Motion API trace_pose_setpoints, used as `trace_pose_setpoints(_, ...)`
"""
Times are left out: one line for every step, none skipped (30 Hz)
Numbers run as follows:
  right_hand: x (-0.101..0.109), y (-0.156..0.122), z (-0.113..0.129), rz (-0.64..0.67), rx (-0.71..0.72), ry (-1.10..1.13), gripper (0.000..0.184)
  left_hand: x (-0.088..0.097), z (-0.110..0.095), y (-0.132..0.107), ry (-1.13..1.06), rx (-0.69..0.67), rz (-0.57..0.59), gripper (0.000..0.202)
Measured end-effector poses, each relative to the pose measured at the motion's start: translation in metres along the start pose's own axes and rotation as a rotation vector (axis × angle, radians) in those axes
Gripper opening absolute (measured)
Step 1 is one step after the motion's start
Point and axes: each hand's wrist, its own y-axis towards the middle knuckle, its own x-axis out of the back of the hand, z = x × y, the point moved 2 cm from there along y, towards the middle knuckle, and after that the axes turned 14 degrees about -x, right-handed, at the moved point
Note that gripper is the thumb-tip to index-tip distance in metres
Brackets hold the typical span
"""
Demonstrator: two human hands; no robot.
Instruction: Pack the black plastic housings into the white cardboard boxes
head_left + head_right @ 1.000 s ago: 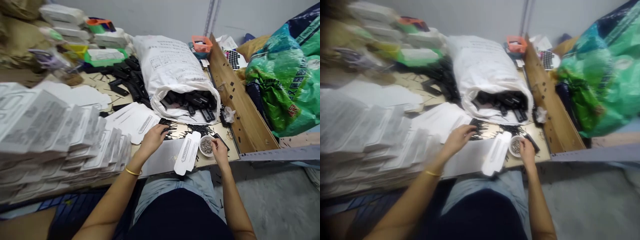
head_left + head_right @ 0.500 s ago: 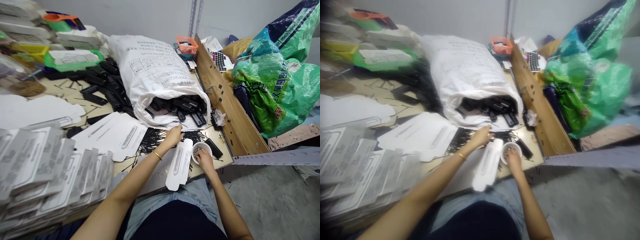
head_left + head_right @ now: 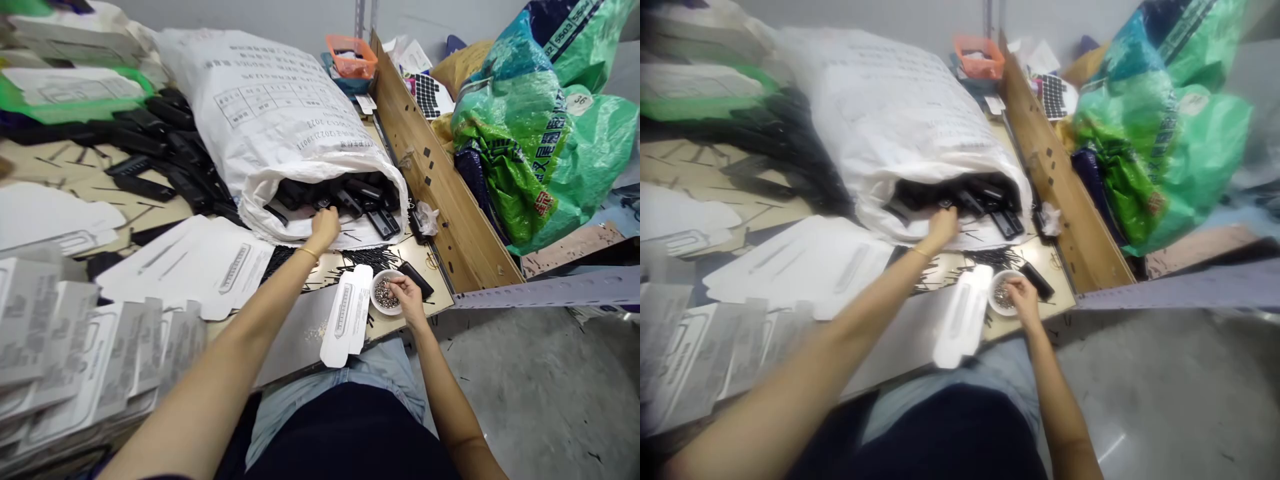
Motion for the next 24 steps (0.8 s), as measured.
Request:
trace_pose_setpoints(-0.001, 0.000, 0.000, 0.052, -0.053, 0.109, 0.020, 0.009, 0.009, -0.010, 0.000, -0.025, -0.010, 0.042)
trace_pose_setpoints(-0.002, -0.001, 0.000, 0.098, -0.097, 0.196, 0.021, 0.018, 0.017, -0.023, -0.013, -0.054, -0.039, 0.041)
trace_pose_setpoints(-0.004, -0.001, 0.000, 0.133, -0.128, 0.267, 0.022, 0.027, 0.024, -0.037, -0.055, -0.091, -0.094, 0.040)
trace_pose_setpoints(-0.007, -0.002, -0.001, 0.162, -0.150, 0.321, 0.022, 0.034, 0.029, -0.053, -0.132, -0.127, -0.173, 0.038)
trace_pose_setpoints(-0.011, -0.003, -0.001, 0.187, -0.162, 0.358, 0.022, 0.040, 0.031, -0.070, -0.241, -0.148, -0.260, 0.036)
trace_pose_setpoints(-0.015, -0.005, -0.002, 0.206, -0.166, 0.377, 0.022, 0.044, 0.032, -0.088, -0.384, -0.145, -0.352, 0.035)
trace_pose_setpoints(-0.022, -0.007, -0.002, 0.215, -0.160, 0.379, 0.022, 0.046, 0.031, -0.106, -0.556, -0.103, -0.443, 0.035)
trace_pose_setpoints(-0.028, -0.009, -0.001, 0.217, -0.147, 0.366, 0.022, 0.044, 0.028, -0.122, -0.756, -0.020, -0.518, 0.034)
trace_pose_setpoints(-0.036, -0.011, 0.000, 0.214, -0.127, 0.343, 0.021, 0.041, 0.023, -0.138, -0.992, 0.097, -0.577, 0.033)
trace_pose_setpoints(-0.044, -0.013, 0.001, 0.210, -0.100, 0.314, 0.021, 0.035, 0.017, -0.151, -1.249, 0.236, -0.603, 0.030)
trace_pose_setpoints(-0.052, -0.016, 0.003, 0.202, -0.068, 0.284, 0.020, 0.028, 0.010, -0.162, -1.497, 0.382, -0.600, 0.028)
trace_pose_setpoints(-0.060, -0.019, 0.005, 0.190, -0.032, 0.255, 0.020, 0.021, 0.003, -0.170, -1.714, 0.518, -0.573, 0.025)
trace_pose_setpoints(-0.066, -0.022, 0.007, 0.169, 0.007, 0.226, 0.020, 0.015, -0.003, -0.177, -1.881, 0.633, -0.537, 0.023)
trace_pose_setpoints(-0.072, -0.026, 0.008, 0.141, 0.047, 0.192, 0.019, 0.011, -0.008, -0.183, -1.994, 0.719, -0.512, 0.020)
trace_pose_setpoints(-0.076, -0.029, 0.010, 0.113, 0.084, 0.155, 0.017, 0.008, -0.011, -0.187, -2.061, 0.781, -0.514, 0.017)
trace_pose_setpoints(-0.078, -0.033, 0.011, 0.090, 0.119, 0.114, 0.015, 0.006, -0.013, -0.190, -2.103, 0.818, -0.533, 0.015)
trace_pose_setpoints(-0.080, -0.036, 0.011, 0.077, 0.153, 0.072, 0.013, 0.004, -0.014, -0.192, -2.131, 0.842, -0.557, 0.014)
trace_pose_setpoints(-0.082, -0.040, 0.011, 0.073, 0.183, 0.031, 0.012, 0.003, -0.014, -0.194, -2.151, 0.858, -0.575, 0.015)
trace_pose_setpoints(-0.083, -0.043, 0.011, 0.076, 0.207, -0.004, 0.012, 0.003, -0.015, -0.196, -2.167, 0.866, -0.588, 0.016)
trace_pose_setpoints(-0.085, -0.046, 0.011, 0.076, 0.224, -0.026, 0.013, 0.003, -0.015, -0.197, -2.183, 0.868, -0.593, 0.017)
trace_pose_setpoints(-0.086, -0.049, 0.010, 0.068, 0.234, -0.035, 0.013, 0.002, -0.015, -0.198, -2.198, 0.864, -0.595, 0.018)
trace_pose_setpoints(-0.087, -0.051, 0.009, 0.051, 0.240, -0.035, 0.013, 0.002, -0.016, -0.200, -2.210, 0.861, -0.595, 0.019)
trace_pose_setpoints(-0.088, -0.053, 0.009, 0.026, 0.246, -0.031, 0.012, 0.002, -0.017, -0.201, -2.223, 0.858, -0.591, 0.019)
trace_pose_setpoints(-0.089, -0.055, 0.009, -0.005, 0.259, -0.031, 0.011, 0.002, -0.018, -0.202, -2.235, 0.857, -0.586, 0.020)
